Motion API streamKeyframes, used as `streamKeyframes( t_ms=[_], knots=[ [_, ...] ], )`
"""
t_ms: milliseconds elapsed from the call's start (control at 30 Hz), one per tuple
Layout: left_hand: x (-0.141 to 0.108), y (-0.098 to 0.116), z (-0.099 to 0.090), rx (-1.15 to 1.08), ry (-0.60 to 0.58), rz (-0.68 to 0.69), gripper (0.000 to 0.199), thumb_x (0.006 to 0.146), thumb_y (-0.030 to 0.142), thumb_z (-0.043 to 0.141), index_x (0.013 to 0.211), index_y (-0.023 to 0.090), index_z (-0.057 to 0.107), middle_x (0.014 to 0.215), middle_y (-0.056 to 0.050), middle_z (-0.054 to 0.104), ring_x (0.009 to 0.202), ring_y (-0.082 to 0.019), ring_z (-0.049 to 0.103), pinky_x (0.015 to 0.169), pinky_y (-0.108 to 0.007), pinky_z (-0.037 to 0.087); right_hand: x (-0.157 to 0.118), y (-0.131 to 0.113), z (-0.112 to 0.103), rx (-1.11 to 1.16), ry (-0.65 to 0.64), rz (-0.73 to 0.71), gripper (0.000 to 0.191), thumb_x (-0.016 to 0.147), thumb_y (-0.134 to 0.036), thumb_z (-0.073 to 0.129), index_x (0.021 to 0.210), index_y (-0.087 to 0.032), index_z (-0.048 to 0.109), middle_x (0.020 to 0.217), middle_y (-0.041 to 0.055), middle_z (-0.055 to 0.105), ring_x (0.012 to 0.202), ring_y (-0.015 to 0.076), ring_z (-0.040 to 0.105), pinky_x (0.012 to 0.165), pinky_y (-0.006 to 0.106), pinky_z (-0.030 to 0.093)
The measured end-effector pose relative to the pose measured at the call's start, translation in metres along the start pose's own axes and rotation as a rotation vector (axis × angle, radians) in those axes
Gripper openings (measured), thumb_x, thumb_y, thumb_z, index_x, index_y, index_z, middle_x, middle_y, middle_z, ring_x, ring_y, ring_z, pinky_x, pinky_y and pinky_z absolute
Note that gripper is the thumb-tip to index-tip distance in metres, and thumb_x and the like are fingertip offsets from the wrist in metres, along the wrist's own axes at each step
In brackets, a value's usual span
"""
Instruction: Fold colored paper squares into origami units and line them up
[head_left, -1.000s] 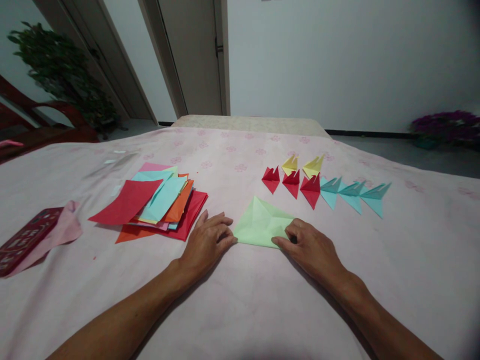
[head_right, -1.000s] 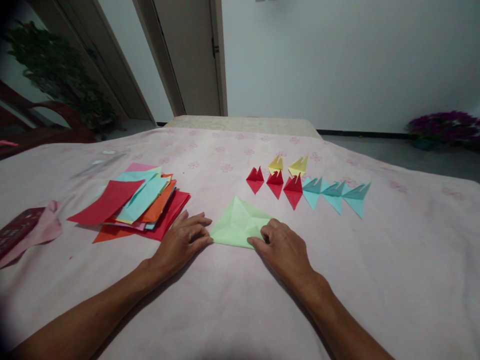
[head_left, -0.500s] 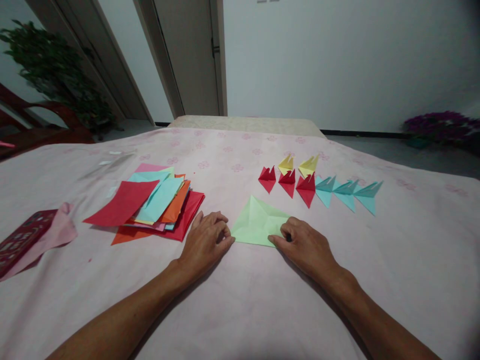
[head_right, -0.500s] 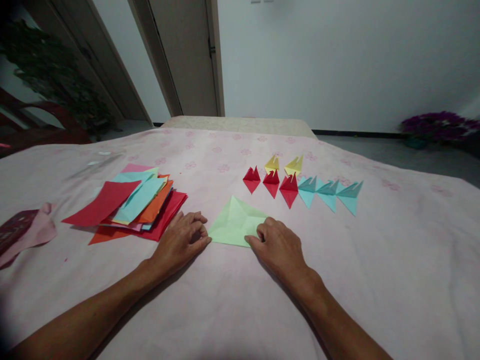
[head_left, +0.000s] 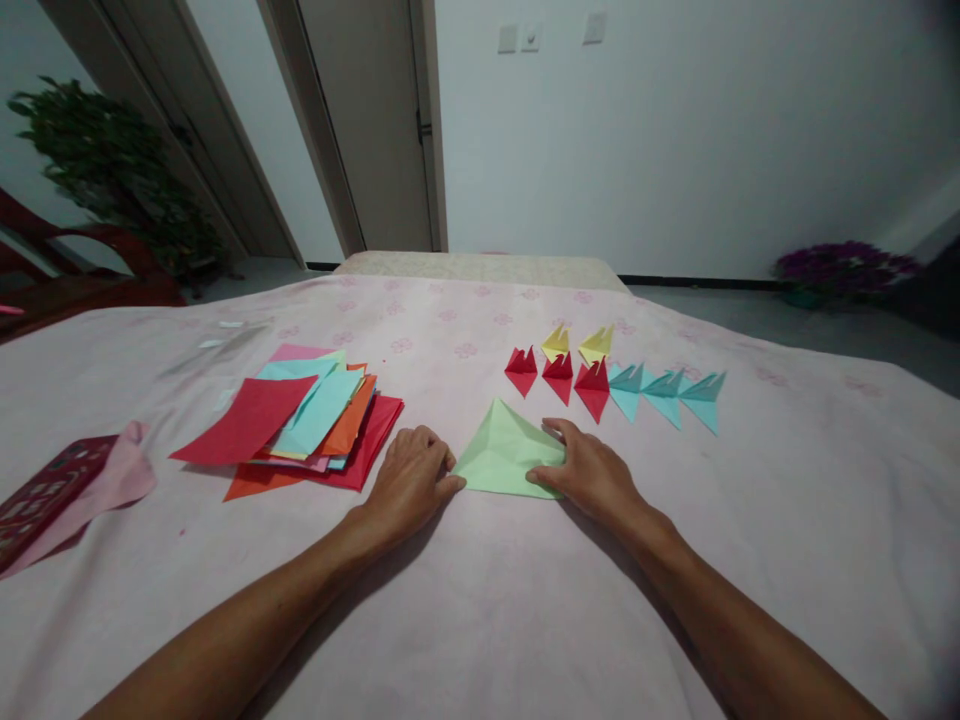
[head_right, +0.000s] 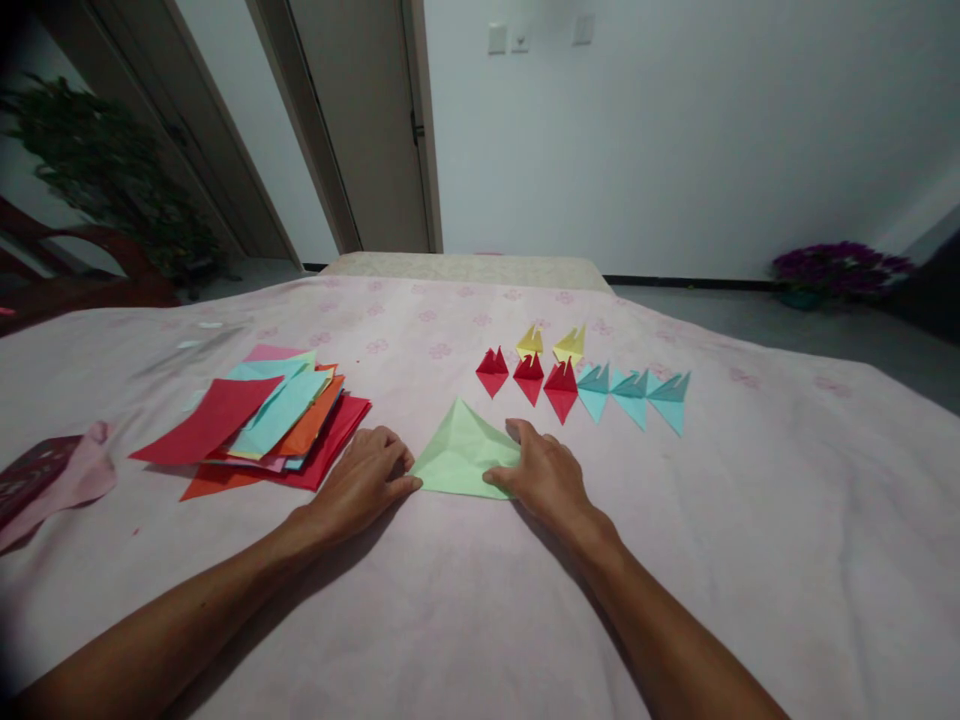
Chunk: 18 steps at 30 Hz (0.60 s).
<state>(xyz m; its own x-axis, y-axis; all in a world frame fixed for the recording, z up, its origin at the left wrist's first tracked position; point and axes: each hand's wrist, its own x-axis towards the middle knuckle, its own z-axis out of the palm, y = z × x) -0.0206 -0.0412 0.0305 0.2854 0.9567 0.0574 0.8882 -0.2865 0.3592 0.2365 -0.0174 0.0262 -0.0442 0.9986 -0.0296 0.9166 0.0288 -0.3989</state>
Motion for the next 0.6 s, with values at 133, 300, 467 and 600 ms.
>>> streamKeyframes(
  t_ms=[133,300,467,600],
  knots=[
    [0.008,0.006,-0.004,0.009,-0.055,-0.005,0.013,0.080,0.032,0.065,0.077,0.019,0.066,0.094,-0.008,0.060,0.093,-0.025,0.052,0.082,-0.037,0.041,0.004,-0.003,-0.009,0.020,-0.109,0.034,0.039,0.068,-0.044,0.074,0.102,-0.025,0.070,0.092,0.0032,0.073,0.082,0.0218,0.065,0.059,0.027,0.033],
    [0.049,0.004,0.003,0.018,-0.029,-0.034,0.013,0.078,0.030,0.063,0.078,0.019,0.070,0.093,-0.009,0.064,0.096,-0.027,0.054,0.082,-0.037,0.039,0.015,0.003,-0.020,0.015,-0.028,0.144,0.044,0.071,-0.049,0.070,0.108,-0.025,0.069,0.096,0.0051,0.073,0.082,0.0229,0.066,0.059,0.027,0.034],
    [0.083,0.008,0.014,0.115,0.023,-0.043,0.015,0.081,0.028,0.060,0.077,0.017,0.070,0.095,-0.011,0.064,0.097,-0.029,0.055,0.088,-0.042,0.039,0.022,0.015,-0.019,-0.053,-0.069,0.182,0.045,0.075,-0.052,0.064,0.109,-0.023,0.069,0.101,0.0086,0.073,0.087,0.0260,0.067,0.063,0.029,0.039],
    [0.074,0.008,0.022,0.128,0.240,0.033,0.019,0.083,0.025,0.064,0.100,0.018,0.066,0.111,-0.013,0.061,0.109,-0.031,0.052,0.098,-0.049,0.038,0.021,0.016,-0.016,-0.131,-0.060,0.178,0.043,0.078,-0.052,0.060,0.110,-0.025,0.069,0.102,0.0095,0.073,0.091,0.0282,0.067,0.065,0.031,0.040]
  ],
)
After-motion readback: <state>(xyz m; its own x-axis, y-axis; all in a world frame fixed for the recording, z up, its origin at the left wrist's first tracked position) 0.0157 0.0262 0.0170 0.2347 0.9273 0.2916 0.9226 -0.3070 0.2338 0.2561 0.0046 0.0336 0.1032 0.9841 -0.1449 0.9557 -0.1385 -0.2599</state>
